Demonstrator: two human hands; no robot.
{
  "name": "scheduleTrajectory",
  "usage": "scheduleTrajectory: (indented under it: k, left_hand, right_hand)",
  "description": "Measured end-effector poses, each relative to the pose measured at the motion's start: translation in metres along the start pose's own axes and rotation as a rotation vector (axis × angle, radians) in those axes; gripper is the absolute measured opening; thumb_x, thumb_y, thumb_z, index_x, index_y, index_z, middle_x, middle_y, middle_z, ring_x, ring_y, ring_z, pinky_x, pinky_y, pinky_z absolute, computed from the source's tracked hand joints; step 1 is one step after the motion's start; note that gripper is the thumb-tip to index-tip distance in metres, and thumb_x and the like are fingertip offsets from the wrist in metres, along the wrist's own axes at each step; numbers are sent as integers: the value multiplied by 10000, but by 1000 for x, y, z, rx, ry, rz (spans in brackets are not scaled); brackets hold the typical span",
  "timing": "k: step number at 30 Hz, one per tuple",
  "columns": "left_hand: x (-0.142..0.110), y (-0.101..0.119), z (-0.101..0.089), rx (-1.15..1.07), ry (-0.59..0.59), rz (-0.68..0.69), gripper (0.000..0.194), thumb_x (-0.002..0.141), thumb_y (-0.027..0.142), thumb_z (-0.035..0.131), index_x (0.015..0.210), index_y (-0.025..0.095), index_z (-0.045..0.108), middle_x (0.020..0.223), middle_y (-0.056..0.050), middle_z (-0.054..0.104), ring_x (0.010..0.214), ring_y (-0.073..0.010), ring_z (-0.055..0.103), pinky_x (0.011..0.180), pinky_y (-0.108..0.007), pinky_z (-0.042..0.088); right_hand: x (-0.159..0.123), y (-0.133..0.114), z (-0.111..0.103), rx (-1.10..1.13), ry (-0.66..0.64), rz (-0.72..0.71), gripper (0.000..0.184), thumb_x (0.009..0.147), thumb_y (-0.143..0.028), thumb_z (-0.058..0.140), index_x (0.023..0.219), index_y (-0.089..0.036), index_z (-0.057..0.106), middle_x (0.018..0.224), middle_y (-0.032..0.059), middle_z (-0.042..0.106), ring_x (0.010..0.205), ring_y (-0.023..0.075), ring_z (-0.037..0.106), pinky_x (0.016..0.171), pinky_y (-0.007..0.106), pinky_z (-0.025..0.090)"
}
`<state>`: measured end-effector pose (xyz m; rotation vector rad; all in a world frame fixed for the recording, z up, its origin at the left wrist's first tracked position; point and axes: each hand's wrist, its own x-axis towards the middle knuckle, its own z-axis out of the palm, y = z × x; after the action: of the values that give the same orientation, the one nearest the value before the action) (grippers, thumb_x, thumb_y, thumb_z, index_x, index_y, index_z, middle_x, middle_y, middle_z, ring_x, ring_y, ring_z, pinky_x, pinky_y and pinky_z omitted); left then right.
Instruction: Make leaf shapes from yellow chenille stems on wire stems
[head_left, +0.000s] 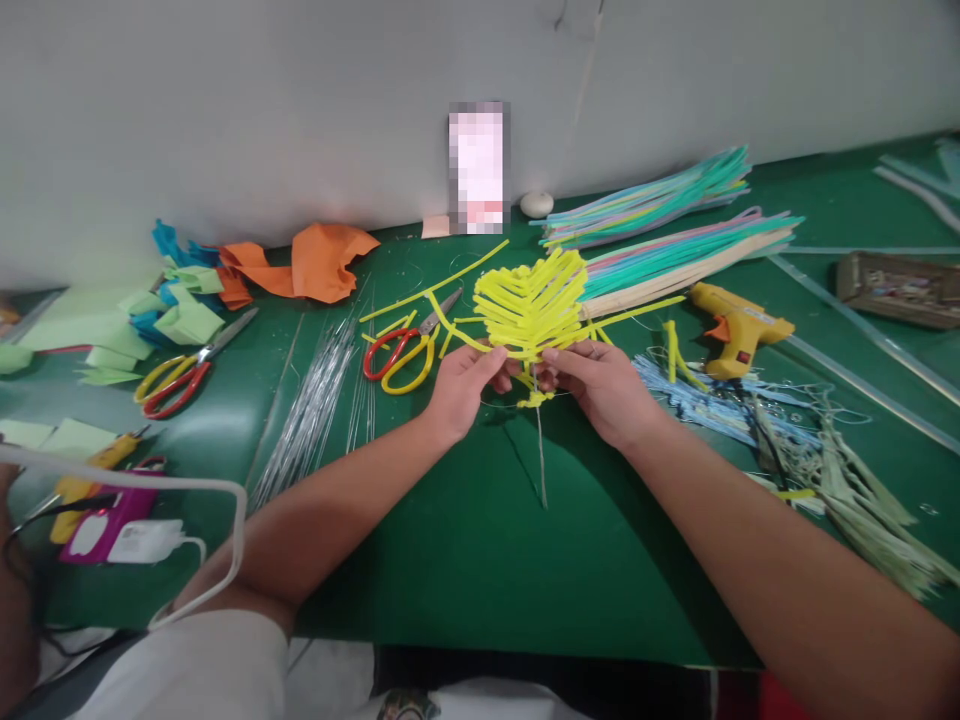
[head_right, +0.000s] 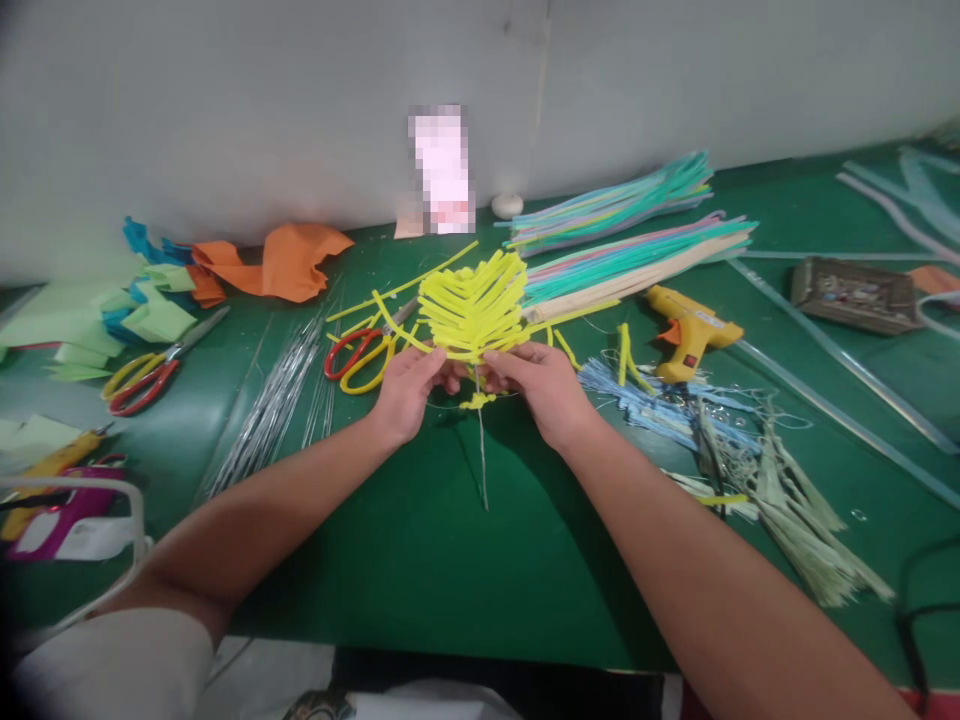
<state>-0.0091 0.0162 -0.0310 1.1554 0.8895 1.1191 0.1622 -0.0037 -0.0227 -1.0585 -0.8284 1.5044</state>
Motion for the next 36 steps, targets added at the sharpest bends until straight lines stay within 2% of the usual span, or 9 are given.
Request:
scheduleTrajectory:
  k: [3, 7, 17, 24, 31, 36]
  left_hand:
    - [0, 1, 0, -6, 36, 36, 288, 745, 429, 747, 765, 147, 690, 701, -23, 692, 539, -88, 590, 532, -222, 484]
    - [1, 3, 1, 4, 70, 76, 229, 770, 379, 724, 790, 156, 677, 703, -7, 682, 504, -70, 567, 508, -213, 472]
    - [2, 3, 2, -16, 116, 49, 244, 770, 383, 730, 727, 153, 658, 646, -5, 661, 484, -68, 556, 481, -208, 452]
    - [4, 5, 1, -58, 129, 66, 210, 738, 316, 759, 847, 165, 663, 724, 11, 656, 487, -51, 528, 476, -205, 432]
    - [5, 2, 0, -83, 115, 67, 217, 746, 357, 746, 800, 170, 650, 658, 10, 628, 512, -76, 528, 482, -219, 426]
    - [5, 1, -2, -108, 122, 73, 323, 829, 493, 637, 801, 171, 645, 637, -13, 624, 529, -112, 552, 494, -254, 439]
  right_hand:
    - [0, -1, 1, 27, 0, -1, 211, 653, -331, 833, 618, -159, 716, 637, 33, 681, 554, 117, 556, 594, 277, 468]
    - [0, -1, 0, 29, -7, 1, 201, 644, -328, 835, 642, -156, 730, 627, 32, 679, 549, 115, 554, 586, 273, 471]
    - [1, 0, 0, 19, -8, -5, 184, 648, -318, 828, 653, -155, 745, 606, 33, 679, 549, 119, 565, 598, 270, 480]
    - [1, 1, 1, 7, 0, -5, 207, 643, -338, 831, 651, -151, 744, 625, 38, 690, 555, 118, 567, 606, 276, 481]
    - [0, 1, 1, -12, 20, -5, 201, 640, -340, 832, 660, -164, 738, 648, 36, 699, 566, 121, 569, 623, 287, 481]
    - [0, 1, 1, -4, 26, -12, 198, 641, -342, 827, 649, -174, 722, 650, 36, 700, 569, 130, 571, 626, 301, 478]
